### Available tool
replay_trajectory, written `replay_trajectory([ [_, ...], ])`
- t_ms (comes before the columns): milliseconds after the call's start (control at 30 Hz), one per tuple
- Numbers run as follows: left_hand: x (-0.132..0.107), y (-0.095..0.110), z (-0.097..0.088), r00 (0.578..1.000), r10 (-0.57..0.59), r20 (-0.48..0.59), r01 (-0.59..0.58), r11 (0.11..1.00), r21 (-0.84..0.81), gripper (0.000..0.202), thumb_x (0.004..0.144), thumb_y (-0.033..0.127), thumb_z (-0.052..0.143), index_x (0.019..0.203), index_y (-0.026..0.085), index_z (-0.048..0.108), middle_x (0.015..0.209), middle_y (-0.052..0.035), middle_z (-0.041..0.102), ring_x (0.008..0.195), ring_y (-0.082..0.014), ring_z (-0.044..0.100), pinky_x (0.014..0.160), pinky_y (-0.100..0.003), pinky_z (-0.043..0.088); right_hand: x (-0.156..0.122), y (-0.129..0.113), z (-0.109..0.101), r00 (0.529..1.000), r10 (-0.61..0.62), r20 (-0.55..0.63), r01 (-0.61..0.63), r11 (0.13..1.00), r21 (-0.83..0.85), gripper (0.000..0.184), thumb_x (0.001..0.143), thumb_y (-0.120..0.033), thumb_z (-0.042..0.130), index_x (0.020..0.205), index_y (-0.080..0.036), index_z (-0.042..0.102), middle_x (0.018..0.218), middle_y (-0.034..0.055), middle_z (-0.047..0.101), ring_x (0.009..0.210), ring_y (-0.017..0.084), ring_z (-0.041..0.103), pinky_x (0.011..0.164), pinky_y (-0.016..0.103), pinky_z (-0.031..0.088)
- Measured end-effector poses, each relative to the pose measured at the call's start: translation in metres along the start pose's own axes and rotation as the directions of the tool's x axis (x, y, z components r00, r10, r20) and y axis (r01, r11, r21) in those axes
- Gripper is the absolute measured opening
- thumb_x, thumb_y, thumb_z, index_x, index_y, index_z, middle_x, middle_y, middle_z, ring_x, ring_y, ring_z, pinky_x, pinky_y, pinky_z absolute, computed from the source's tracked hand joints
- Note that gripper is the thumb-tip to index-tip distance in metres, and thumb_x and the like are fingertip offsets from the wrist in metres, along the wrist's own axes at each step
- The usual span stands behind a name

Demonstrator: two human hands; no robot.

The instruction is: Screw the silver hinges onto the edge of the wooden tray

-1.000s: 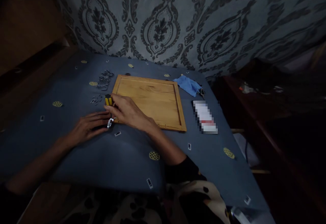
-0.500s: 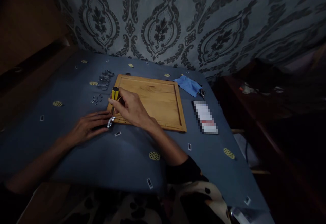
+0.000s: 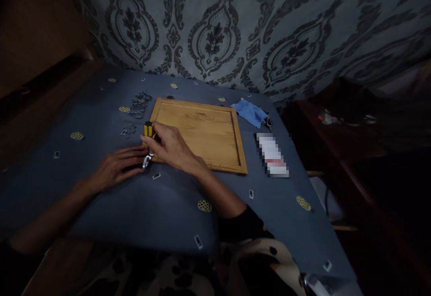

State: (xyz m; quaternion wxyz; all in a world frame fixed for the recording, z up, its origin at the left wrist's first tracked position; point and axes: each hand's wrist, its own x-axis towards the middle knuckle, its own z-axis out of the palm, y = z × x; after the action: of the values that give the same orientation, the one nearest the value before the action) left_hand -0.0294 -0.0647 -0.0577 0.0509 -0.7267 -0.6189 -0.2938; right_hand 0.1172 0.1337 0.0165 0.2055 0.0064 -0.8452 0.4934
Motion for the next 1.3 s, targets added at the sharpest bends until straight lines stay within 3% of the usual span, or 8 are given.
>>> replay_trajectory([
  [533,-0.001,-0.001,0.002,1.0,-0.001,-0.018,0.0,1.0,-0.019,0.029,0.108,0.037,0.062,0.129,0.023,0.075,0.135,-0.009,0.077,0.134,-0.0271,0.069,0.11,-0.047,0.061,0.001,-0.003,-0.006,0.993,-0.053,0.106,0.058,0.997,-0.043,0.021,0.106,-0.036,0.057,0.094,-0.02,0.057,0.083,0.0013,0.064,0.077,0.016,0.062,0.071,0.029,0.049],
  [933,0.001,0.001,0.001,1.0,0.009,-0.016,-0.009,1.0,-0.004,0.029,0.109,0.039,0.06,0.125,0.021,0.075,0.133,-0.0095,0.078,0.13,-0.0261,0.072,0.109,-0.045,0.062,0.003,0.004,0.006,0.989,-0.145,-0.02,0.141,0.981,-0.133,0.034,0.104,-0.034,0.063,0.078,-0.024,0.043,0.073,-0.0033,0.053,0.069,0.013,0.053,0.065,0.027,0.041],
  [1300,-0.003,-0.001,0.003,0.999,-0.045,0.013,0.046,0.999,-0.023,0.029,0.108,0.038,0.062,0.13,0.025,0.075,0.137,-0.007,0.076,0.132,-0.0257,0.07,0.113,-0.048,0.058,0.004,0.005,0.009,0.986,-0.165,-0.038,0.156,0.972,-0.174,0.038,0.103,-0.026,0.063,0.076,-0.024,0.036,0.078,-0.0032,0.053,0.072,0.012,0.049,0.069,0.028,0.041],
])
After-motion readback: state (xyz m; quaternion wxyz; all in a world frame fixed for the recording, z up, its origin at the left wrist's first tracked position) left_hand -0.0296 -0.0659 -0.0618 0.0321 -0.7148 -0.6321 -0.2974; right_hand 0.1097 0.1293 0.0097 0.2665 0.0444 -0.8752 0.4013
